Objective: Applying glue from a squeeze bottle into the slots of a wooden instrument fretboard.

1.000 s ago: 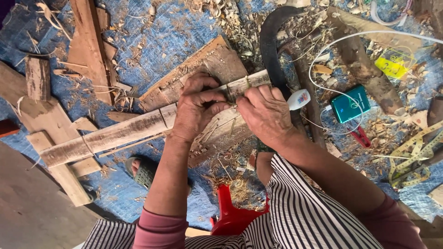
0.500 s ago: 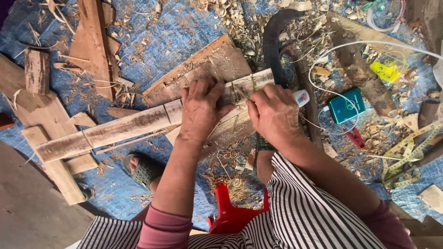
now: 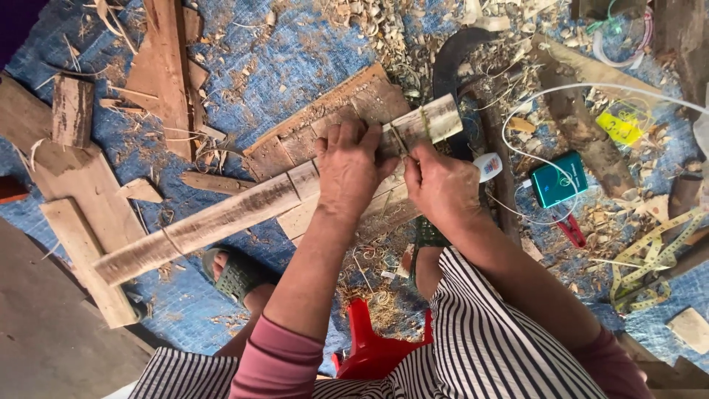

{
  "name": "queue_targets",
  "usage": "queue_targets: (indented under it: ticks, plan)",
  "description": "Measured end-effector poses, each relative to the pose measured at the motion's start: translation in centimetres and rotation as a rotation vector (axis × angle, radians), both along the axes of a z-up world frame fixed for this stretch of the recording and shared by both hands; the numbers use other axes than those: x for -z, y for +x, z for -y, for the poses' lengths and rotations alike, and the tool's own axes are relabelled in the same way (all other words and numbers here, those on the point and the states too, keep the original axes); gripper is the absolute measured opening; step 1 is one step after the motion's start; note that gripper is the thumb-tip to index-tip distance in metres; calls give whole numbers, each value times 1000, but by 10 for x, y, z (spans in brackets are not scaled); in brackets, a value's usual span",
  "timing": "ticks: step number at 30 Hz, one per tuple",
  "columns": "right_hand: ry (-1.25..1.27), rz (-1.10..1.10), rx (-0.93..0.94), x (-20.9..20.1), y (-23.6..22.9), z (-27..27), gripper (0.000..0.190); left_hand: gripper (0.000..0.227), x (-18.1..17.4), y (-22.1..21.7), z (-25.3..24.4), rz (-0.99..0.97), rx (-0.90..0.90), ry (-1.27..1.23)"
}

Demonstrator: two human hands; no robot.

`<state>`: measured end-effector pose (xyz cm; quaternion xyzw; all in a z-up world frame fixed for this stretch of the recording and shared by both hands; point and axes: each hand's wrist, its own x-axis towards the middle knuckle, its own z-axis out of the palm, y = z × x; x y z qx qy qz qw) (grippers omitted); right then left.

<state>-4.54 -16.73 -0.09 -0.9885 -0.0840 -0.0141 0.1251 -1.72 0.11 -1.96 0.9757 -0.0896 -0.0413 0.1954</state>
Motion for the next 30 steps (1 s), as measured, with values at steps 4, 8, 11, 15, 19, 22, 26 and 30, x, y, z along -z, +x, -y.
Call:
queue_targets:
  ticks: [4,8,11,15,19,22,26,30]
  plan:
    - [-1,-11,18,10,0,3,11,62,7,6,0,10,15,-5]
    - [5,-64,34,21,2,3,13,56,-5,5,2,-44,-15,-3]
    - [0,-90,47,35,1,4,14,58,-11,5,3,-52,-22,-8]
    - [-22,-166,106,53,3,1,16,59,-9,7,3,-51,-26,-4]
    - [56,-164,92,42,10,-6,14,79,-12,6,1,11,20,-9]
    - [53,-178,93,37,13,-6,14,71,-15,3,2,1,43,-51]
    - [51,-257,108,28,16,-10,11,42,5,-11,1,142,118,-67]
    - [120,-285,84,29,16,-6,9,30,-10,-9,-5,61,171,-1]
